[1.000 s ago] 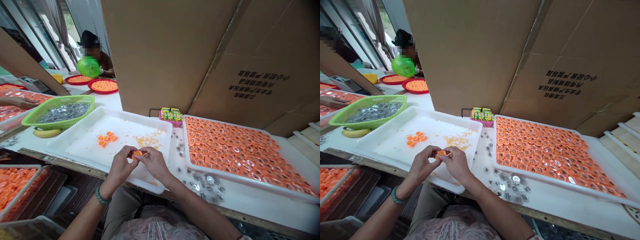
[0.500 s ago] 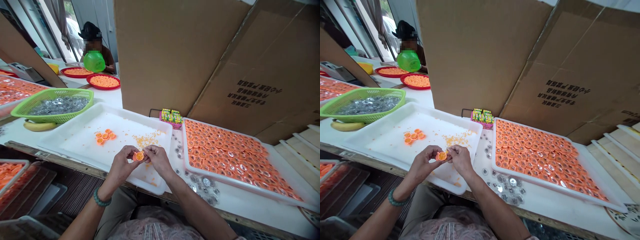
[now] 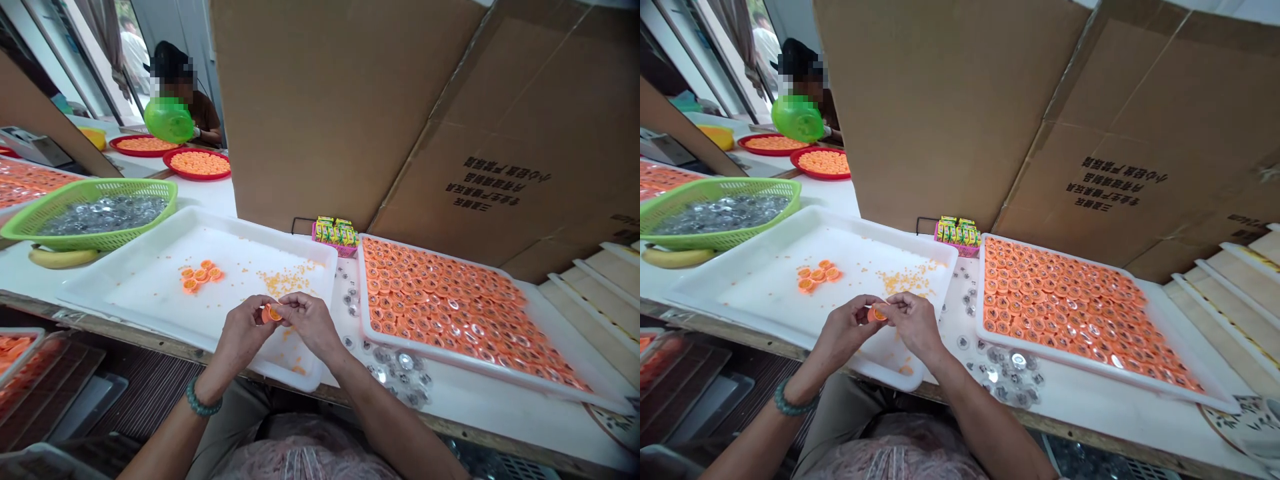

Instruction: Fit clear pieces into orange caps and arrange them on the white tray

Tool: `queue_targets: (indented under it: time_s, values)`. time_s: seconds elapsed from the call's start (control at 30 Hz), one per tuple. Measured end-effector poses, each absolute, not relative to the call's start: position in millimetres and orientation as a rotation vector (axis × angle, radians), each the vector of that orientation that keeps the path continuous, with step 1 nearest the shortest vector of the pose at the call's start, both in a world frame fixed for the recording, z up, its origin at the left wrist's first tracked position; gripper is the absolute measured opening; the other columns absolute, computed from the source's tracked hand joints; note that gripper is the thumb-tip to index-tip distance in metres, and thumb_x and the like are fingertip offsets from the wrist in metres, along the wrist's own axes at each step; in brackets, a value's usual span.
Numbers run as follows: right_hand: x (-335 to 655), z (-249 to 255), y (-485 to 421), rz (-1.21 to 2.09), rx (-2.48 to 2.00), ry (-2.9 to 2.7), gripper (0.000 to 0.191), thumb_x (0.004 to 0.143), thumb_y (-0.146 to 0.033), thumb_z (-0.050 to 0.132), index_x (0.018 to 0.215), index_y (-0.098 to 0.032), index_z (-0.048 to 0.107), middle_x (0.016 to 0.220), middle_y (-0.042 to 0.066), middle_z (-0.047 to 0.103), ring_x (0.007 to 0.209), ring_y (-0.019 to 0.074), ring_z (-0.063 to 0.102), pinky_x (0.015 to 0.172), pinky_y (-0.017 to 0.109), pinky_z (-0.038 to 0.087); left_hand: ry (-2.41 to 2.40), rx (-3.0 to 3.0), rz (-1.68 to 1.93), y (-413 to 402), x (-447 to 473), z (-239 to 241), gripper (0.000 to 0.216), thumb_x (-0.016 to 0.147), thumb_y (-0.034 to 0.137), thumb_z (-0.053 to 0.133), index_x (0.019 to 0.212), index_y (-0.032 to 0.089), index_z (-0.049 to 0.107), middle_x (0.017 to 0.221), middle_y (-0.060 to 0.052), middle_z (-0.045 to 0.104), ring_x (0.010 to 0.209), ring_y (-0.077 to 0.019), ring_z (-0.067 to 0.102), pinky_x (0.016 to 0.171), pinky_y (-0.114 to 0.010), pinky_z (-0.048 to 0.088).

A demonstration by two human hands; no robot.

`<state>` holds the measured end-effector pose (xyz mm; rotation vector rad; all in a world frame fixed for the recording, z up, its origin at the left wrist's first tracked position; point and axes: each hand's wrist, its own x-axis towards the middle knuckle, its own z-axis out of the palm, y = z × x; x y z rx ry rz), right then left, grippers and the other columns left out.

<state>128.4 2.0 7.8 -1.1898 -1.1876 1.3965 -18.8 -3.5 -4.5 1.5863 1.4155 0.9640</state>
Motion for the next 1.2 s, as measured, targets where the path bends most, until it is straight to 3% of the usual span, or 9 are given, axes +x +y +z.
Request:
queue_targets:
  time_s: [0.17,0.47,0.8,1.03,1.2]
  values:
    - [133,6,3,1.419,-1.198,-1.146,0.025,0.064,-0.039,0.071,0.069,-0.016,0.065,0.064,0.000,0.063,0.057,0.0118,0.059,0.059,0.025,0.051,1.370,1.529,0.918,-3,-14,-5,0.029,0.067,0.038,0.067,0.089,0.021,0.059,0.074,0.000,0.067,0.067,-0.0169,0.061,0.060,-0.026,0.046]
    - [141,8,1,1.425,-1.243,-1.052,0.013,0.068,-0.027,0.064,0.076,-0.016,0.064,0.065,0.000,0.064,0.057,0.0124,0.062,0.059,0.025,0.054,1.113,1.193,0.941,3,-8,0,0.042,0.053,0.034,0.078,0.084,0.020,0.052,0.078,-0.002,0.066,0.073,-0.0180,0.064,0.069,-0.030,0.051]
    - [137,2,-3,1.120,-1.295,-1.380,0.012,0.074,-0.028,0.060,0.077,-0.019,0.067,0.074,0.002,0.068,0.069,0.0159,0.064,0.066,0.028,0.051,1.151,1.310,0.879,4,-11,-10,0.029,0.062,0.024,0.070,0.085,0.020,0.053,0.075,0.002,0.062,0.063,-0.0128,0.059,0.058,-0.023,0.045]
    - [138,1,-4,1.134,-1.304,-1.347,0.015,0.073,-0.028,0.061,0.083,-0.018,0.066,0.076,0.003,0.067,0.070,0.0158,0.064,0.067,0.028,0.052,1.196,1.331,0.891,4,-12,-13,0.037,0.059,0.026,0.071,0.089,0.021,0.049,0.082,0.001,0.061,0.066,-0.0146,0.061,0.060,-0.025,0.046]
    - [136,1,-4,1.128,-1.300,-1.342,0.012,0.072,-0.025,0.061,0.080,-0.018,0.067,0.074,0.001,0.068,0.068,0.0144,0.063,0.066,0.027,0.052,1.161,1.317,0.893,3,-12,-13,0.031,0.062,0.023,0.070,0.086,0.021,0.050,0.079,0.003,0.058,0.064,-0.0118,0.057,0.058,-0.022,0.043]
